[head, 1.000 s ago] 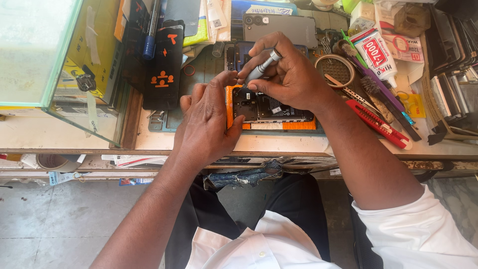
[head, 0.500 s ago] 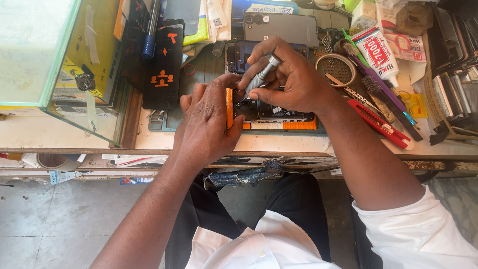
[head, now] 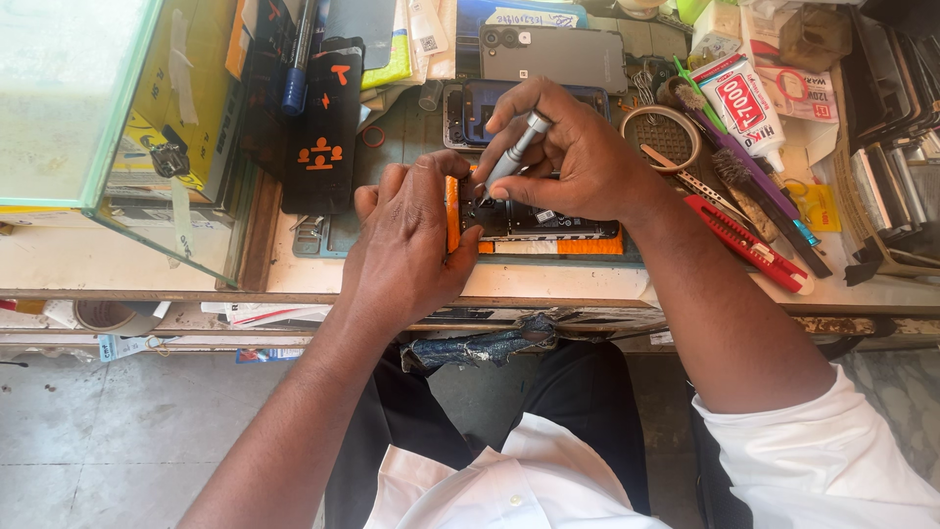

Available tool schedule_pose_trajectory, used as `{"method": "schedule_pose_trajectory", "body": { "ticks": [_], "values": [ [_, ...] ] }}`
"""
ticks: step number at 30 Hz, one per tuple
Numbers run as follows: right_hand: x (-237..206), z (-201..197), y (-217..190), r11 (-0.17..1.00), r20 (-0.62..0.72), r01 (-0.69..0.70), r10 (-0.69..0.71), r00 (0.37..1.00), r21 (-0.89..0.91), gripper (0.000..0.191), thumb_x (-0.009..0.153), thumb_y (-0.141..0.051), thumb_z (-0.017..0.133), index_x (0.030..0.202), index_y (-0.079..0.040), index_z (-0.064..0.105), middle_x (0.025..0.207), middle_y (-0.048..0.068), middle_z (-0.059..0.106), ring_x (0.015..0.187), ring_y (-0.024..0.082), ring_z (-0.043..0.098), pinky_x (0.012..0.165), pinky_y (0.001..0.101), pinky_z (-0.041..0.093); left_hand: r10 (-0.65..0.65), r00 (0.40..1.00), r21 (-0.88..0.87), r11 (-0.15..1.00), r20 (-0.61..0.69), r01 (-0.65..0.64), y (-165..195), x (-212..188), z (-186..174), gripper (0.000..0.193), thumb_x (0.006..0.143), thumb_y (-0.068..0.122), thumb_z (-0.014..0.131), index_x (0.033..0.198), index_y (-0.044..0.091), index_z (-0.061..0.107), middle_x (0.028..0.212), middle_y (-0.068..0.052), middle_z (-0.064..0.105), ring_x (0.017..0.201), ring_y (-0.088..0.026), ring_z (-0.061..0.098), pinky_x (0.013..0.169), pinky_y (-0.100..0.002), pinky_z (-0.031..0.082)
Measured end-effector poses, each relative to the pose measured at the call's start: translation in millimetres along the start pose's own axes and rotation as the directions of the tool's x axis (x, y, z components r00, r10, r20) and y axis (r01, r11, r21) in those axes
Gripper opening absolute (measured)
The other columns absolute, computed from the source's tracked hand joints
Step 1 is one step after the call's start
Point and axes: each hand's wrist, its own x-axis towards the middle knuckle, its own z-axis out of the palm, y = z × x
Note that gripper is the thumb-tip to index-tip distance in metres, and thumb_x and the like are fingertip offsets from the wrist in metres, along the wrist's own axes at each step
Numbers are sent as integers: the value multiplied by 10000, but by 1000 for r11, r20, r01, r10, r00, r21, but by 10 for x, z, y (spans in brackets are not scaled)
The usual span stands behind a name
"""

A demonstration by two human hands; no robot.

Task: The person uses a screwdriver to remove screws from the internal frame of a disassembled smartphone. They then flip the device over to show the back cover and continue removing screws from the other side.

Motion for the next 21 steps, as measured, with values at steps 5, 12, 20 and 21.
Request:
{"method": "schedule_pose_trajectory", "body": {
  "ticks": [5, 12, 20, 21],
  "values": [
    [19, -7, 50, 999, -94, 35, -33, 995, 16, 489, 1024, 31, 754, 1360, -100, 425, 1176, 167, 746, 1104, 178, 757, 919, 272, 652, 38, 998, 6, 999, -49, -38, -3, -5, -9, 618, 856, 201, 743, 1369, 95, 414, 1235, -60, 611, 1144, -243, 526, 933, -447, 335],
    [28, 5, 56, 999, -158, -23, 17, 987, -35, 511, 1009, 8, 776, 1347, -87, 404, 1143, 174, 743, 1073, 180, 761, 913, 285, 663, -29, 999, 18, 999, 16, 29, 13, -6, -23, 514, 868, 217, 728, 1329, 163, 507, 1151, -53, 617, 1149, -243, 519, 940, -433, 341],
    [42, 12, 56, 994, -174, -104, 99, 980, -20, 489, 1030, -35, 743, 1370, -75, 394, 1114, 178, 751, 1064, 209, 784, 902, 312, 684, 34, 999, 99, 994, 6, -35, -12, 2, -1, 451, 878, 227, 704, 1309, 160, 589, 1239, -63, 605, 1156, -251, 522, 924, -441, 343],
    [44, 10, 55, 993, -178, -114, 109, 978, -18, 492, 1028, -44, 743, 1371, -75, 392, 1108, 177, 751, 1061, 212, 787, 898, 317, 692, 32, 999, 103, 994, 7, -32, -16, 2, 3, 458, 876, 229, 706, 1312, 158, 587, 1240, -60, 606, 1160, -251, 522, 928, -445, 342]
  ]
}}
